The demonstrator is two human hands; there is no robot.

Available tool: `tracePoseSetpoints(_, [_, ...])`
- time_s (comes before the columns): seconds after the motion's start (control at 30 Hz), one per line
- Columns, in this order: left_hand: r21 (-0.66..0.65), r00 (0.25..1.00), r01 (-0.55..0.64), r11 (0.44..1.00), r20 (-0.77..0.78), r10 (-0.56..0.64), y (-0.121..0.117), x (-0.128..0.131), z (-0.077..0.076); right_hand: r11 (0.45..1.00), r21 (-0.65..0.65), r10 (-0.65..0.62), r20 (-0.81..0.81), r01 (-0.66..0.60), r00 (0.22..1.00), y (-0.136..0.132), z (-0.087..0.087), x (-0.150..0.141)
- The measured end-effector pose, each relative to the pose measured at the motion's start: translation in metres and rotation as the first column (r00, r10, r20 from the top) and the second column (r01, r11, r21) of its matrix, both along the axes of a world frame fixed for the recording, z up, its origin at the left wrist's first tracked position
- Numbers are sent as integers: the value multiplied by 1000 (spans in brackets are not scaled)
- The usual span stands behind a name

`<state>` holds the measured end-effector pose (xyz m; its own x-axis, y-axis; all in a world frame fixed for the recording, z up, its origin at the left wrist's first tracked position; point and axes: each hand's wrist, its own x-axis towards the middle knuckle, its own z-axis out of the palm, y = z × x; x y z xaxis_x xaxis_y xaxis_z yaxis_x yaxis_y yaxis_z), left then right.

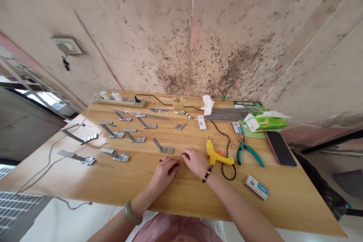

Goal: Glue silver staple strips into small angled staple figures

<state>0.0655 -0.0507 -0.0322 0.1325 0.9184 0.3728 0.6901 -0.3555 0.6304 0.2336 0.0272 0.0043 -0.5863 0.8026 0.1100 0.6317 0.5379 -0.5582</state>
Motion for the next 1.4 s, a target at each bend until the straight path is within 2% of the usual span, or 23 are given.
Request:
tracePoseSetpoints(0.03, [1, 1000, 0, 1000, 3, 0, 0, 0, 1, 999, 50, -23, 59, 20, 998, 9, 4, -1])
tracePoseSetpoints(0.17, [-5, 1000, 7, 1000, -2, -7, 0, 1, 1, 991, 113, -92, 147, 76, 985, 55, 14, -7])
tracePoseSetpoints(0.33, [-4, 1000, 3, 1000, -17, -4, -2, 2, 1, 989, 140, -80, 250, 46, 965, 108, 10, -25])
tracePoseSetpoints(0.43, [21, 1000, 0, 1000, -21, 1, -3, 2, 3, 990, 134, -77, 303, 38, 950, 127, 7, -35])
tracePoseSetpoints(0.57, [24, 999, 3, 1000, -39, -2, -4, 2, 4, 989, 135, -105, 352, 60, 930, 133, 5, -37])
tracePoseSetpoints(0.8, [19, 992, -20, 1000, -126, 22, -6, 4, 8, 979, 167, -171, 351, 118, 921, 108, 20, -24])
tracePoseSetpoints(0.97, [28, 978, -38, 999, -203, 43, -6, 5, 9, 981, 159, -149, 279, 108, 949, 52, 31, -6])
tracePoseSetpoints(1.03, [29, 977, -29, 999, -210, 34, -6, 5, 9, 987, 139, -114, 240, 82, 964, 23, 27, 3])
tracePoseSetpoints(1.1, [34, 978, -29, 999, -204, 36, -5, 5, 9, 995, 83, -65, 131, 54, 989, -3, 20, 11])
tracePoseSetpoints(1.17, [35, 980, -31, 999, -198, 38, -4, 5, 9, 998, 58, -37, 88, 32, 995, -22, 10, 16])
tracePoseSetpoints(1.27, [30, 983, -28, 999, -179, 33, -3, 4, 10, 998, 61, -19, 86, 14, 996, -35, -3, 21])
tracePoseSetpoints(1.4, [35, 987, -24, 999, -158, 30, -2, 4, 10, 996, 84, 18, 79, -24, 997, -36, -13, 24])
